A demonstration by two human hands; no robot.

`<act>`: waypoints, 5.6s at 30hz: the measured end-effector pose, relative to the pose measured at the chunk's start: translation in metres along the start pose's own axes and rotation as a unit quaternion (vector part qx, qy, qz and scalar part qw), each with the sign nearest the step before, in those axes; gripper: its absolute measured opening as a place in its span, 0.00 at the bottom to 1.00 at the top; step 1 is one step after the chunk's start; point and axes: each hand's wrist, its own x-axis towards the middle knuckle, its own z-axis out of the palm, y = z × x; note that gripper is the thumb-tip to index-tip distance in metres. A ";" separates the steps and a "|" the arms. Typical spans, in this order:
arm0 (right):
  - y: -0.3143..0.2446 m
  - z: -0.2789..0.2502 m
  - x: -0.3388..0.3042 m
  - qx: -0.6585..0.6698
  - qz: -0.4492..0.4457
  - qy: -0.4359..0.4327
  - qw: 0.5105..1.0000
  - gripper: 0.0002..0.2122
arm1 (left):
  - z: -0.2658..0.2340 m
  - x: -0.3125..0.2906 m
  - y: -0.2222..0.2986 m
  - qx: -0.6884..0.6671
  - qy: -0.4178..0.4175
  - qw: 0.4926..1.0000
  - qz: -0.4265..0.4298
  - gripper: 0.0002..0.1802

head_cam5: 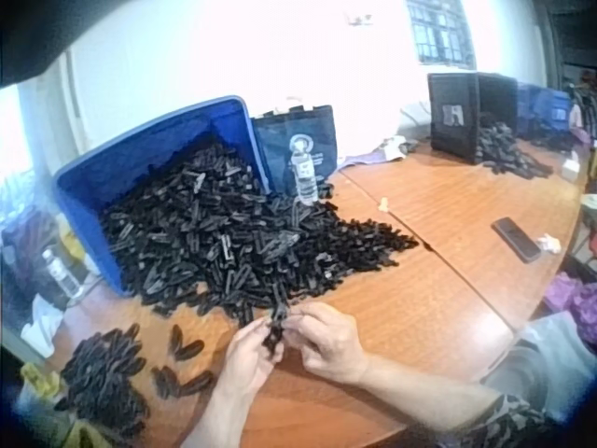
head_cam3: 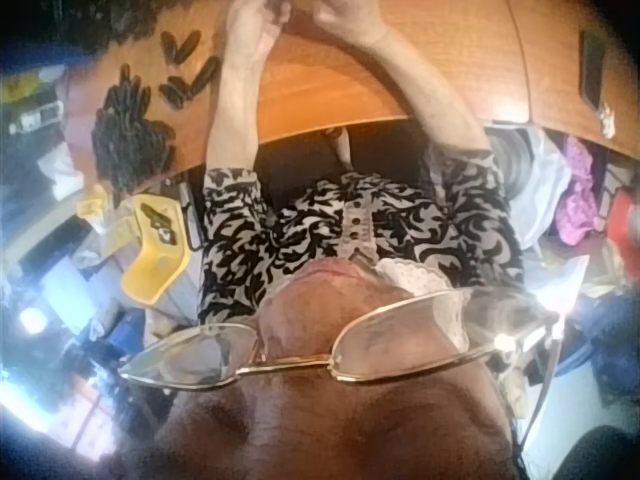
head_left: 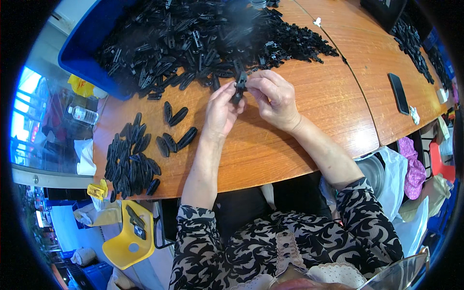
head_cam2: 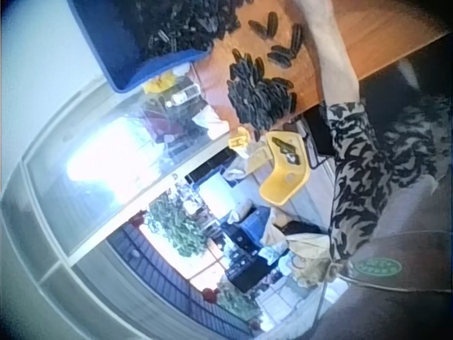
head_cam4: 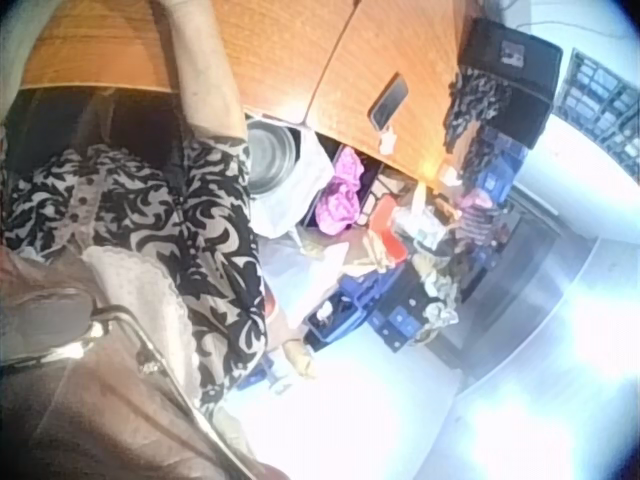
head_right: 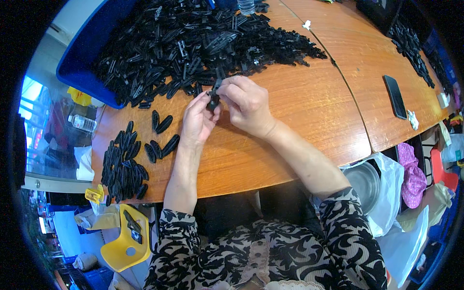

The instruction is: The person assembles plastic components by hand, fitting the pieces together and placing the assembled items into a pile on the table.

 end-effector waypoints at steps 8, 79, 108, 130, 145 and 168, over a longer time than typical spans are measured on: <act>0.014 -0.004 0.007 0.077 -0.055 -0.117 0.989 0.10 | -0.013 -0.003 0.006 0.015 -0.058 0.992 -0.112 0.15; -0.001 0.000 -0.004 -0.052 -0.077 0.042 0.995 0.15 | 0.001 0.001 -0.003 -0.109 -0.036 0.993 -0.012 0.26; 0.008 -0.002 0.004 0.105 -0.021 -0.105 0.989 0.12 | 0.000 -0.008 0.010 0.004 0.020 0.996 -0.083 0.13; 0.032 0.002 -0.015 -0.117 0.043 -0.191 0.974 0.12 | -0.070 0.011 0.032 0.260 0.321 0.874 0.257 0.12; 0.041 0.000 -0.023 -0.119 0.099 -0.262 0.953 0.07 | -0.032 0.052 0.044 0.836 0.183 0.474 0.209 0.12; 0.004 0.001 -0.003 -0.045 -0.049 0.057 0.996 0.12 | 0.012 0.007 0.001 -0.018 -0.026 0.999 0.004 0.19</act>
